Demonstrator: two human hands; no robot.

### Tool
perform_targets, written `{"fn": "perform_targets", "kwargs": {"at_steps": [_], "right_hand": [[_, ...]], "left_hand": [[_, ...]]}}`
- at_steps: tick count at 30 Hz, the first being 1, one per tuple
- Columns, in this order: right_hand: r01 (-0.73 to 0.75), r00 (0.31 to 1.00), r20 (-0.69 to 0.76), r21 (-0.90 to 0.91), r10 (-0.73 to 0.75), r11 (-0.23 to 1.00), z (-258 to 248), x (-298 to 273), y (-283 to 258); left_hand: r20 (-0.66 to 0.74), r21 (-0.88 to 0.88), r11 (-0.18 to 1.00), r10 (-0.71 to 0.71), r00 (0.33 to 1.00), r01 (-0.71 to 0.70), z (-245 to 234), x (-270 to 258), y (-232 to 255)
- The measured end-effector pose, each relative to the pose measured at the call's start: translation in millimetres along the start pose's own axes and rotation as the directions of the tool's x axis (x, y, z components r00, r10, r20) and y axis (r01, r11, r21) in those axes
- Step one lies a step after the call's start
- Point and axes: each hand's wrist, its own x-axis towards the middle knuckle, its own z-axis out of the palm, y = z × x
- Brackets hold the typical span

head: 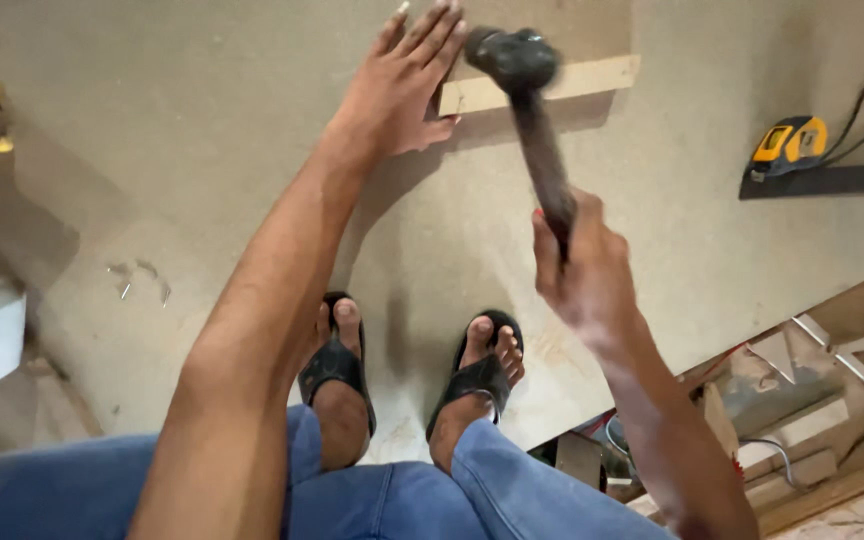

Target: The person builds a wooden frame by hammering nails into boards, marking lines with a pencil, and using a circular saw to cut a piece of wood.

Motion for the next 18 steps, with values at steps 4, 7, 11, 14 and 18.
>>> {"fn": "perform_targets", "kwargs": {"at_steps": [4,7,11,14,18], "right_hand": [[0.144,0.964,-0.213,-0.080,-0.158,0.986,-4,-23,-13],[-0.013,1.000,0.016,-0.096,0.014,0.995,27,5,1],[-0.265,0.927,0.237,-0.134,0.290,0.955,28,18,18],[-0.033,0.999,-0.030,-0.073,0.031,0.997,1,-8,20],[0.161,0.943,-0.295,0.003,-0.153,0.987,-2,-35,5]], "left_hand": [[0.016,-0.005,0.999,-0.031,0.999,0.032,8,-5,-2],[0.030,0.014,0.999,-0.034,0.999,0.034,10,-4,-2],[0.019,0.076,0.997,0.014,1.000,-0.015,4,1,-1],[0.088,0.016,1.000,-0.028,0.996,0.027,7,5,1],[0.095,0.041,0.999,-0.026,0.995,0.022,4,-2,-2]]}}
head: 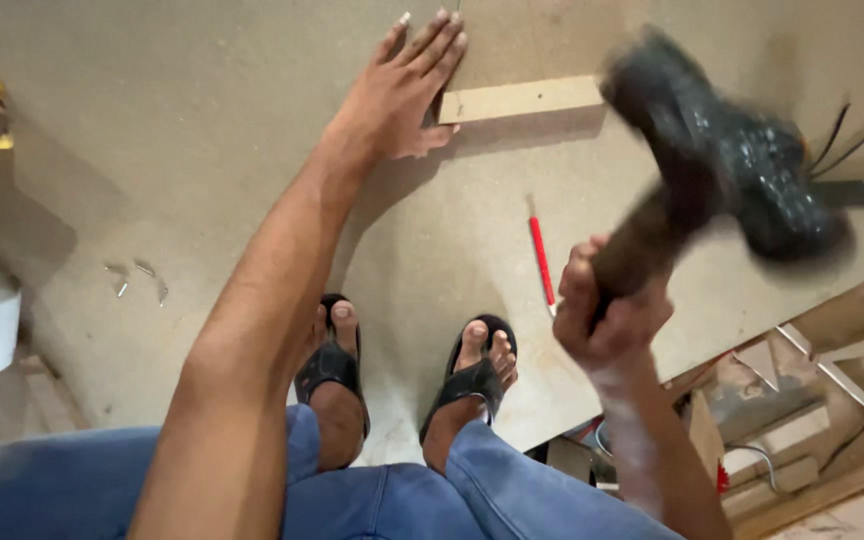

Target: The person builds a wooden frame by hammering nails into boards, marking lines with a pencil, and using a circular saw to cut a piece of wood.

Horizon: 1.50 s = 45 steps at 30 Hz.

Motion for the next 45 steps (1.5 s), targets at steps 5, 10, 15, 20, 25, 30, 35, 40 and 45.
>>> {"fn": "perform_targets", "kwargs": {"at_steps": [5,10,15,20,25,30,35,40,45], "right_hand": [[-0.173,0.861,0.425,-0.269,0.278,0.947,49,33,20],[-0.143,0.983,0.096,-0.153,0.159,0.978,11,3,33],[-0.590,0.728,0.446,0.794,0.521,0.145,45,-11,45],[-0.004,0.974,0.219,-0.208,0.050,0.978,64,13,46],[-0.032,0.999,-0.011,0.010,0.032,0.999,41,-2,20],[-0.471,0.874,0.228,0.176,0.429,0.865,64,24,26],[-0.029,0.995,0.097,-0.095,0.038,0.995,27,17,1],[-0.018,0.989,0.140,-0.139,0.038,0.990,41,24,2],[-0.145,0.953,0.231,-0.220,0.196,0.965,61,30,22]], "left_hand": [[0.025,0.027,1.000,0.015,1.000,-0.015,-4,7,-5],[0.002,0.023,0.999,0.045,0.999,-0.045,2,9,-3],[0.000,-0.022,0.999,0.032,0.999,-0.032,-4,5,-4],[-0.024,0.053,0.997,0.057,0.998,-0.056,-11,14,-4],[0.025,0.006,1.000,0.012,1.000,-0.012,-13,9,2],[0.048,0.020,1.000,0.010,0.999,-0.011,-20,12,1],[0.011,-0.006,1.000,0.025,1.000,-0.025,-17,12,4],[0.013,-0.024,1.000,0.012,1.000,-0.012,-11,5,1],[-0.033,-0.030,0.998,0.055,0.998,-0.056,-10,14,4]]}}
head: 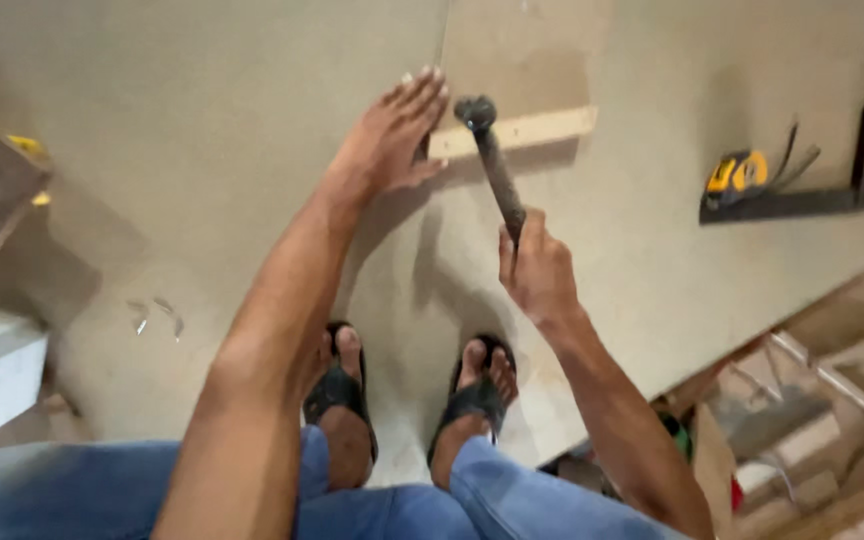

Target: The person builds a wooden frame by hammering nails into boards, marking lines with a pencil, and using a circular saw to cut a piece of wood.

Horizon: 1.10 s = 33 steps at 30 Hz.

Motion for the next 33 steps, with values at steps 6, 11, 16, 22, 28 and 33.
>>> {"fn": "perform_targets", "kwargs": {"at_steps": [6,11,16,22,28,33], "right_hand": [[0.217,0.934,-0.315,0.126,-0.168,0.968,-43,-39,-21],[0.001,1.000,0.025,0.055,-0.002,0.998,-3,-1,-14],[-0.038,0.999,0.044,0.204,0.030,0.978,-5,-1,23],[-0.182,0.977,-0.048,0.304,0.206,0.935,-48,-17,52],[-0.428,0.857,0.056,0.631,0.512,0.648,-44,-40,74],[-0.470,0.816,0.076,0.666,0.574,0.580,-36,-53,92]], "left_hand": [[0.030,0.038,0.999,-0.038,0.999,0.037,8,-6,-3],[0.027,0.011,1.000,-0.021,0.999,0.021,5,-5,-11],[0.005,0.056,0.998,-0.012,1.000,0.011,9,0,-6],[-0.029,0.197,0.980,-0.035,0.999,0.040,25,-5,0],[-0.085,0.245,0.969,0.002,0.996,0.019,32,21,27],[-0.060,0.091,0.995,-0.020,0.998,0.025,60,72,75]]}}
